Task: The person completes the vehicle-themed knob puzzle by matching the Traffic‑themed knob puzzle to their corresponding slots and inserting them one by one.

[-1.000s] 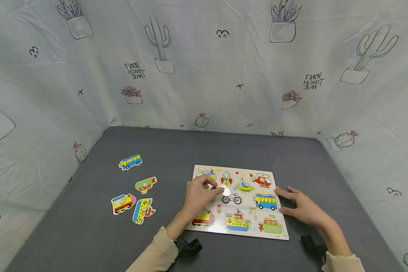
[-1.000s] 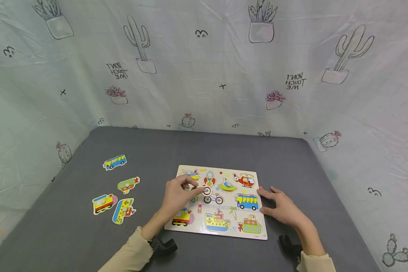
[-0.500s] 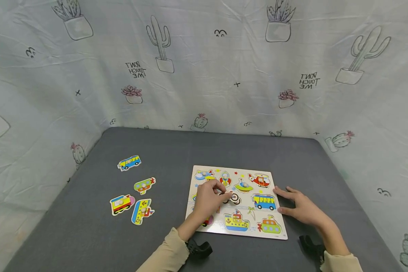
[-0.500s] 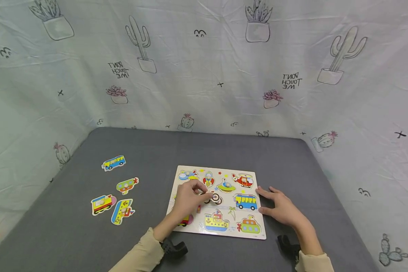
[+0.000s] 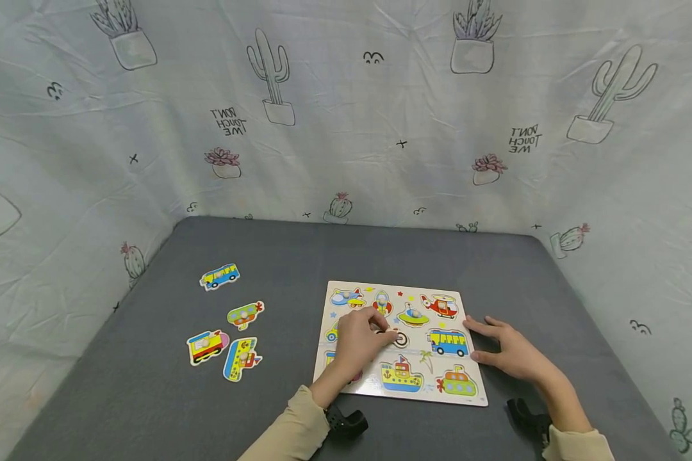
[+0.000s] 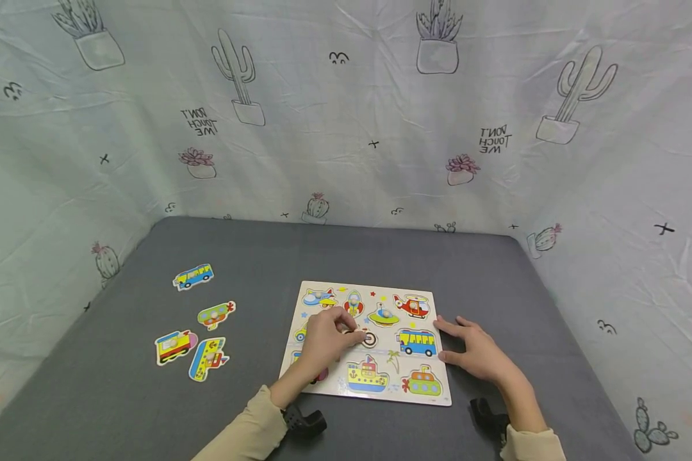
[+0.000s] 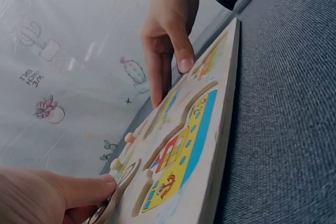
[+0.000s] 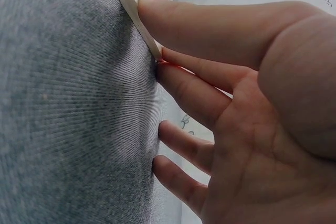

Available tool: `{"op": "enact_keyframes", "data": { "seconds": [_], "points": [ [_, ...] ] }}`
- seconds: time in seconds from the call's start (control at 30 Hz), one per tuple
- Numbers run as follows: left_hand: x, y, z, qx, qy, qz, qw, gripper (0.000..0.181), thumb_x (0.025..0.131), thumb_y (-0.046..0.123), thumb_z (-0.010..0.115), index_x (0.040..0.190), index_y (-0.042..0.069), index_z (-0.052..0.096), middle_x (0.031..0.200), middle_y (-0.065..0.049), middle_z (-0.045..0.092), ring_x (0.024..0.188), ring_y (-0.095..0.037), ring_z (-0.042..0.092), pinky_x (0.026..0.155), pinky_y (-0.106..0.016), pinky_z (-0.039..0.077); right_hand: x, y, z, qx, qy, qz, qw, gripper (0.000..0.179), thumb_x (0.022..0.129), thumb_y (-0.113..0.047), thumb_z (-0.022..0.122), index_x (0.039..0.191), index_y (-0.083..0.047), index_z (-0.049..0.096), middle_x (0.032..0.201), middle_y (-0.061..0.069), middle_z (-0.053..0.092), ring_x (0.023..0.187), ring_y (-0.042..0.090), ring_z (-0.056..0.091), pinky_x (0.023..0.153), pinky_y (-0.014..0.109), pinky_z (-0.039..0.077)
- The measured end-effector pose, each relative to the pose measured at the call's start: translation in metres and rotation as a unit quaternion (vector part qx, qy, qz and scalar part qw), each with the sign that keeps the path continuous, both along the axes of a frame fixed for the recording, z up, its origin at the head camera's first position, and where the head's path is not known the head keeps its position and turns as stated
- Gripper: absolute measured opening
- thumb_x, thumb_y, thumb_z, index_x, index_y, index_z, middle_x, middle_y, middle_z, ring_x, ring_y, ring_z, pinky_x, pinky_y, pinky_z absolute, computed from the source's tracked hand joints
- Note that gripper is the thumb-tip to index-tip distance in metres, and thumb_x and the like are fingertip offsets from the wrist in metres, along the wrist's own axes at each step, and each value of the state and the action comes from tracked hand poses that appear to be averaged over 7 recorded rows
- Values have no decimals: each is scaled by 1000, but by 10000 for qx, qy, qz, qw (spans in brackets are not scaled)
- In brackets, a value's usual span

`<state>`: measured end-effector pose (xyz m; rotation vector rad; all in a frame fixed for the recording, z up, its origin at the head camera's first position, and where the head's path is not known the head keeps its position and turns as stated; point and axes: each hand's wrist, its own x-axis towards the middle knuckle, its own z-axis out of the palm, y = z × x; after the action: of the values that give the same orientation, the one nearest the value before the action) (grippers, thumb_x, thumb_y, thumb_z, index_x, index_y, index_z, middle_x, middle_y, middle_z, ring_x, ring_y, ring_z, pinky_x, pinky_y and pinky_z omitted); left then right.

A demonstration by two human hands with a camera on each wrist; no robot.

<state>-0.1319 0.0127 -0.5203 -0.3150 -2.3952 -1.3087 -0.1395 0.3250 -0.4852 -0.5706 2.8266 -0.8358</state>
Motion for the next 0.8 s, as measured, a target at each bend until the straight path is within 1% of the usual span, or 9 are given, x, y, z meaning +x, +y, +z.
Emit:
{"op": "enact_keyframes", "data": {
  "seconds": [0.17,0.33,0.57,0.8],
  "points": [
    [1,2,-2,-167,50,24,9998,24,69,22,91,72,19,67,65,16,58,64,-3,50,75,-38,33,-1,0,1,67,-50,-37,10000,73,81,-30,82,142,-3,52,144,43,26,131,61,23,92,74,30],
    [1,4,-2,-259,112,50,9996,24,70,21,91,73,18,67,65,15,59,68,-5,53,80,-41,35,-2,0,2,128,-123,-110,9998,74,81,-30,82,143,-4,51,144,43,25,131,62,22,93,73,30],
    [0,5,0,-442,11,207,9988,25,70,25,90,71,21,66,65,17,58,69,-5,50,79,-40,35,-1,0,4,118,-142,-139,9997,74,81,-30,81,143,-4,51,145,43,25,132,61,22,93,74,30],
    [1,5,-3,-415,99,187,9989,24,72,24,90,73,20,66,66,16,59,70,-6,49,80,-40,34,-1,1,2,90,-54,-68,9999,73,81,-30,81,142,-4,52,144,43,27,132,61,23,92,74,30]
  ]
}}
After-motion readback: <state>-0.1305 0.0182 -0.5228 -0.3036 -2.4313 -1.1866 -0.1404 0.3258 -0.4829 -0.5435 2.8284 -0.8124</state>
